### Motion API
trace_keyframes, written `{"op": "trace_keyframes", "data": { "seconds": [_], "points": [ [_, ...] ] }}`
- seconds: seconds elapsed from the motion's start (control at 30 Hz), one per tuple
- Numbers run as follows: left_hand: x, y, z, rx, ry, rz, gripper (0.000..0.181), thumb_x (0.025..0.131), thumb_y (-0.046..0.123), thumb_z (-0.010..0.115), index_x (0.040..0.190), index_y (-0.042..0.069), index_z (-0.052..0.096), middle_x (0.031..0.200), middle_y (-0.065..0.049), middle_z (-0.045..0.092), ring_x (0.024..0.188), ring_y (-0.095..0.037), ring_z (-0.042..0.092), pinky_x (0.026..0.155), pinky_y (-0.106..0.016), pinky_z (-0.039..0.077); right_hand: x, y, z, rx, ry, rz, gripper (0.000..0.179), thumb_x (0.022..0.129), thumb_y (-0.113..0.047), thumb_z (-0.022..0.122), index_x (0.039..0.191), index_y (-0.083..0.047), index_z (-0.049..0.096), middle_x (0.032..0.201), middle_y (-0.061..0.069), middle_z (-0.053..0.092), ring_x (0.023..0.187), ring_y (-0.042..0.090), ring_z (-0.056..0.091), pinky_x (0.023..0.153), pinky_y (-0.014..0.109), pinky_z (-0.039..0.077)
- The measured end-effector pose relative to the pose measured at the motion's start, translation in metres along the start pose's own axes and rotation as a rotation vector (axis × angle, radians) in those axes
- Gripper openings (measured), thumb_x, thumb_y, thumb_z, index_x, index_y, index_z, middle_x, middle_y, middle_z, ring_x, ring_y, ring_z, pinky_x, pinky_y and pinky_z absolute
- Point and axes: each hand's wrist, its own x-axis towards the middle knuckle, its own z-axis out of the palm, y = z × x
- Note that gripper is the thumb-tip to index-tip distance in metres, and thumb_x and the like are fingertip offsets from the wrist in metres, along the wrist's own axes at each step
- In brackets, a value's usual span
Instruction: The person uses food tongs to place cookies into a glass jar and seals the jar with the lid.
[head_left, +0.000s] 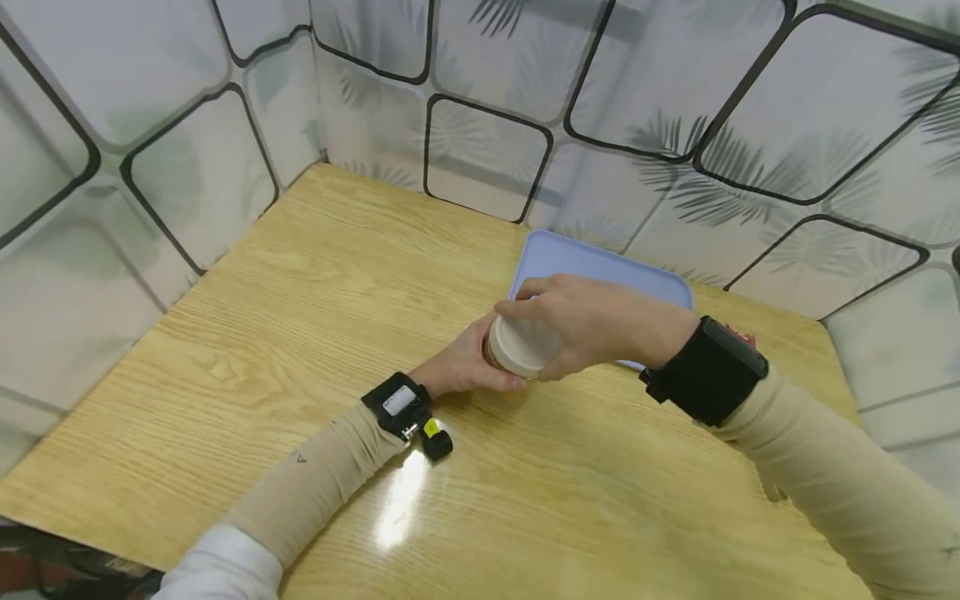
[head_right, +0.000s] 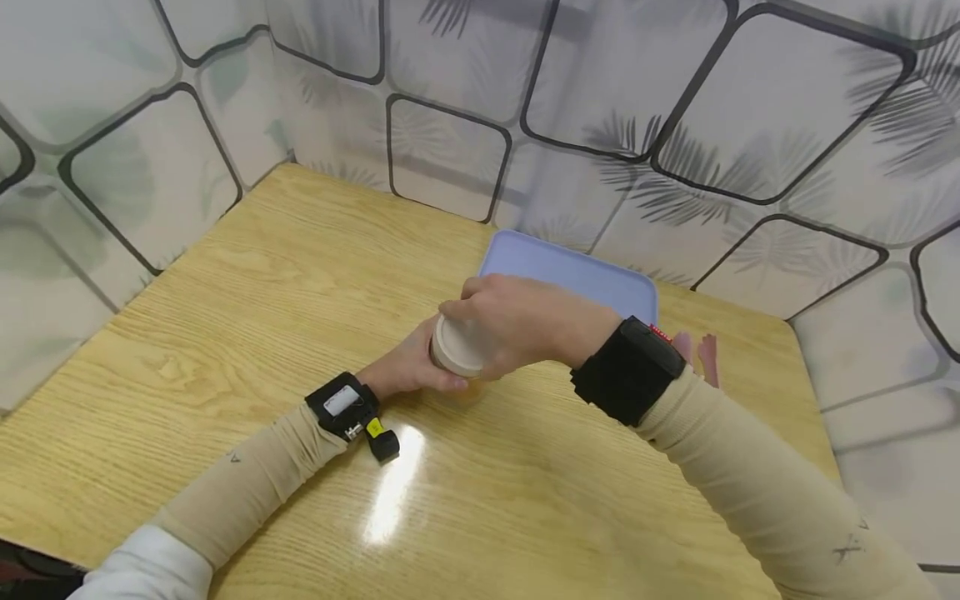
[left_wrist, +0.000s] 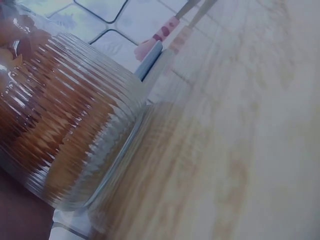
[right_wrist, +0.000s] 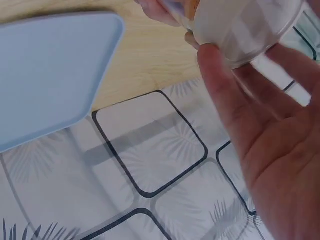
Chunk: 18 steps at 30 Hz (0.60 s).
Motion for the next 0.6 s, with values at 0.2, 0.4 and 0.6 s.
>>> {"op": "trace_keyframes", "data": {
  "seconds": [0.2,0.4,0.6],
  "points": [
    [0.0,-0.001,0.001,0.013,0.024,0.003,0.092,0.071,0.011,0.084,0.148,0.001,0.035,0.137,-0.016,0.05,0.12,-0.023,0.051,0.104,-0.035,0.043,0.003,-0.001,0.002,-0.006,-0.001,0.03,0.076,0.073,-0.042,0.087,0.138,-0.01,0.063,0.116,0.012,0.065,0.095,0.027,0.065,0.078,0.038,0.059],
    [0.001,0.0,0.0,0.05,0.025,-0.002,0.086,0.071,0.005,0.081,0.146,0.0,0.039,0.134,-0.017,0.053,0.117,-0.022,0.054,0.102,-0.035,0.046,0.007,0.0,-0.006,0.03,-0.082,-0.081,0.073,0.071,-0.002,0.083,0.137,-0.025,0.064,0.135,0.012,0.058,0.114,0.033,0.061,0.087,0.046,0.058],
    [0.0,0.001,-0.003,0.053,-0.018,-0.01,0.086,0.071,0.015,0.082,0.143,0.0,0.038,0.131,-0.018,0.055,0.116,-0.022,0.055,0.103,-0.037,0.046,0.012,0.0,-0.012,0.079,-0.16,-0.127,0.085,0.067,0.023,0.07,0.133,-0.031,0.066,0.145,0.006,0.054,0.122,0.033,0.057,0.092,0.049,0.057]
  ]
}}
